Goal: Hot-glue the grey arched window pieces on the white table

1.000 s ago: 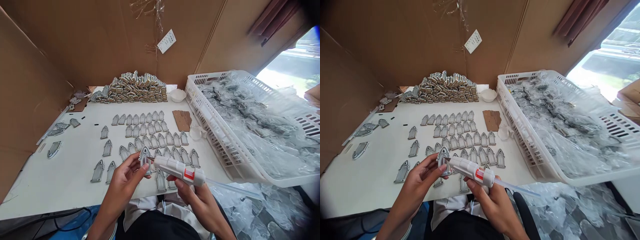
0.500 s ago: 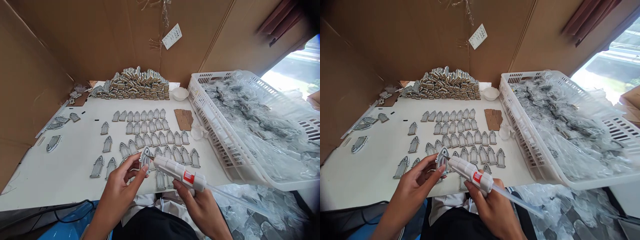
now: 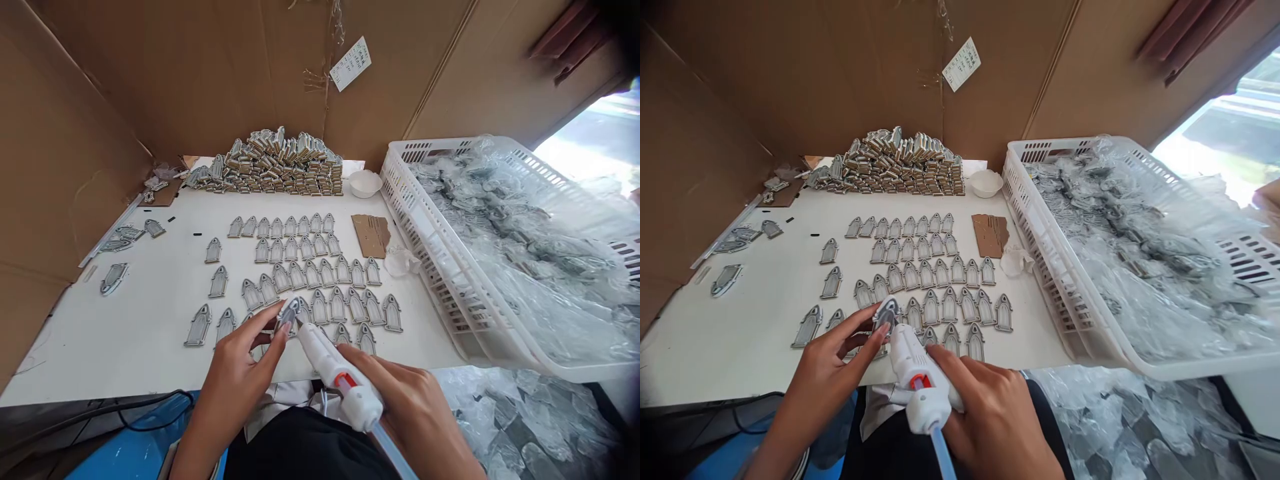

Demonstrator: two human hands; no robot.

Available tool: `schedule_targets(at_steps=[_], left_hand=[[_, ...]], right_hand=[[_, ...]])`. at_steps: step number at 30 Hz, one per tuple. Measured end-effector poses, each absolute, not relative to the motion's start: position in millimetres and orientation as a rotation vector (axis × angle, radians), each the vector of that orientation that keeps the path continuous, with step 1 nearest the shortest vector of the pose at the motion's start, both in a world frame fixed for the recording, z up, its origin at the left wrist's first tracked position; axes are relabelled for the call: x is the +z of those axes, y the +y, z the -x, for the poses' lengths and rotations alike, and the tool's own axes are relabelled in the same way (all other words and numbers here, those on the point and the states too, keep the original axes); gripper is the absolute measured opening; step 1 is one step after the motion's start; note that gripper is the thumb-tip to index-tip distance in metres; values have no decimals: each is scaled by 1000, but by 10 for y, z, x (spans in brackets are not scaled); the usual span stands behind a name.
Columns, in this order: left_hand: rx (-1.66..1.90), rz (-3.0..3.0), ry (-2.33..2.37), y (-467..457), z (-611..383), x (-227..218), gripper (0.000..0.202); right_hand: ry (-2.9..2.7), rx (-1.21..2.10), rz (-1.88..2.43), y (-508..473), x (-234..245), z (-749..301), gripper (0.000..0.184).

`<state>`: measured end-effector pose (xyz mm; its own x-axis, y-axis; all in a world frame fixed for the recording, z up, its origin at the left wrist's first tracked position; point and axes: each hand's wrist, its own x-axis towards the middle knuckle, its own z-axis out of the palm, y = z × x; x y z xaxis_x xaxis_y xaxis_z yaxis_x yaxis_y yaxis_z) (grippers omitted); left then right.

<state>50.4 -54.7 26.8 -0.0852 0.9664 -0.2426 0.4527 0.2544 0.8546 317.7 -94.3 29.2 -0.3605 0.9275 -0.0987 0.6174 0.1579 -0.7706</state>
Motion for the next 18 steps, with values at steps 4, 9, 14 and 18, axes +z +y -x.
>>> schedule_targets(at_steps=[4,9,14,18], left_hand=[[901,-1139,1602,-540,-490,269,63],[937,-1047,1467,-534,-515,352,65],[940,-1007,1504,-512,-550,358,72],[940,-1016,1498,-508,-588,390,73]], right_hand=[[-1628,1341,1556,-1011,167,-3287,51],[-1006,1585,1557,-1060,116,-3287,86],[-1021,1726,1579,-1037,122,-3235,90],[-1108,1684,1527,-974,103,-3194,82]])
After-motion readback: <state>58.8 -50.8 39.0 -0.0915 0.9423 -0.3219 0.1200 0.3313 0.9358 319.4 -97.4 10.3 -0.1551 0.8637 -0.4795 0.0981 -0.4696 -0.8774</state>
